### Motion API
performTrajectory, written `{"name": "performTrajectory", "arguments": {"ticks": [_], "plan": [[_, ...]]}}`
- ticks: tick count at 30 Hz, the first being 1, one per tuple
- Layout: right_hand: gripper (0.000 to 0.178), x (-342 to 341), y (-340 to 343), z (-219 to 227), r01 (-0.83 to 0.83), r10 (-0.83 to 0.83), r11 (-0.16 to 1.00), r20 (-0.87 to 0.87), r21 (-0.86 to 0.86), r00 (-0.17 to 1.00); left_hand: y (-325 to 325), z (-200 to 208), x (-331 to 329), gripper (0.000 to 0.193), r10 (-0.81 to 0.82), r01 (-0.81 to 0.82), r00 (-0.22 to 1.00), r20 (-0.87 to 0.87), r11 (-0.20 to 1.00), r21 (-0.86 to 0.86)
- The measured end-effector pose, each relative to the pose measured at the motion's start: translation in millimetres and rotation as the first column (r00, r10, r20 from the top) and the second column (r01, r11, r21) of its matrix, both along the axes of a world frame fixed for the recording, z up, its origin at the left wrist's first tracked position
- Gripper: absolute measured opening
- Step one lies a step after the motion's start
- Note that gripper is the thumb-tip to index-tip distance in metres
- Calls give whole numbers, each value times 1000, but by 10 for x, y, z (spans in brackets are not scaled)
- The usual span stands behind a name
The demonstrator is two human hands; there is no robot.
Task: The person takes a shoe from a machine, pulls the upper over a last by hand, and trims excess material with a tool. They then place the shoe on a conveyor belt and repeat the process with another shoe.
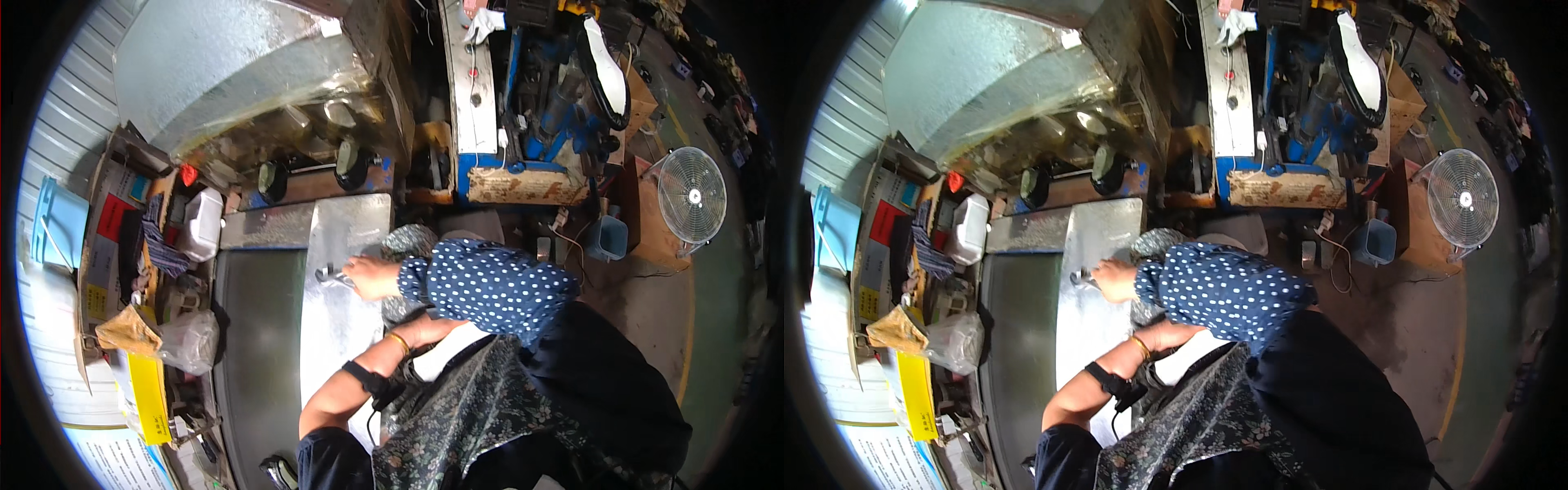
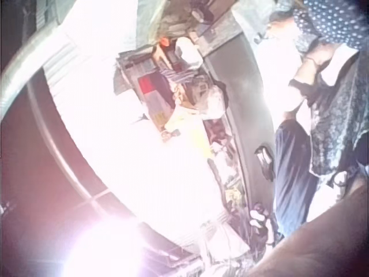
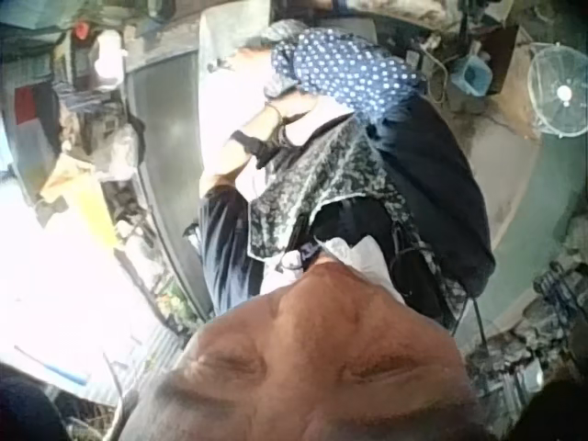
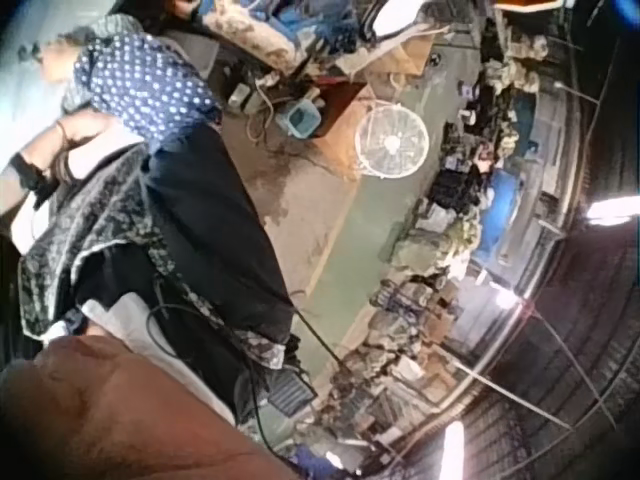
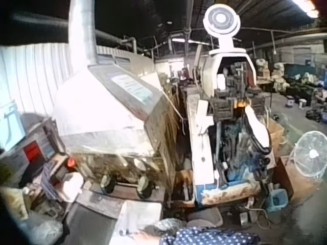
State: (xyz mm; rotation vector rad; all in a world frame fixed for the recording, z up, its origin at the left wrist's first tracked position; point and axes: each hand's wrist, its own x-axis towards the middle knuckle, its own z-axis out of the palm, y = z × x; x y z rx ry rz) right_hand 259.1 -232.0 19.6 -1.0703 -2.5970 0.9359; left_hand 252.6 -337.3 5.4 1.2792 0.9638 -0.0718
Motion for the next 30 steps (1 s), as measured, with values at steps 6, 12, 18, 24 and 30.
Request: {"name": "performTrajectory", "arguments": {"ticks": [6,12,18,24,30], "plan": [[34,1690,190,480,-24,25,1000,-356,7,934,-91,580,-652,60,155,-149,987,52,983,-107],[22,4047,462,1889,534,-552,544,-203,647,808,-202,1303,-1873,64,434,-57,750,-498,794,606],[85,4661,745,2062,847,-977,95,-115,523,181,-714,264,-1575,73,383,858,377,-843,198,474],[72,4580,490,1924,796,-874,44,-363,603,324,-751,392,-904,44,410,-219,907,-96,653,725],[71,3619,-417,1542,771,-560,244,-564,588,607,140,797,-360,34,554,-733,679,481,533,422]]}}
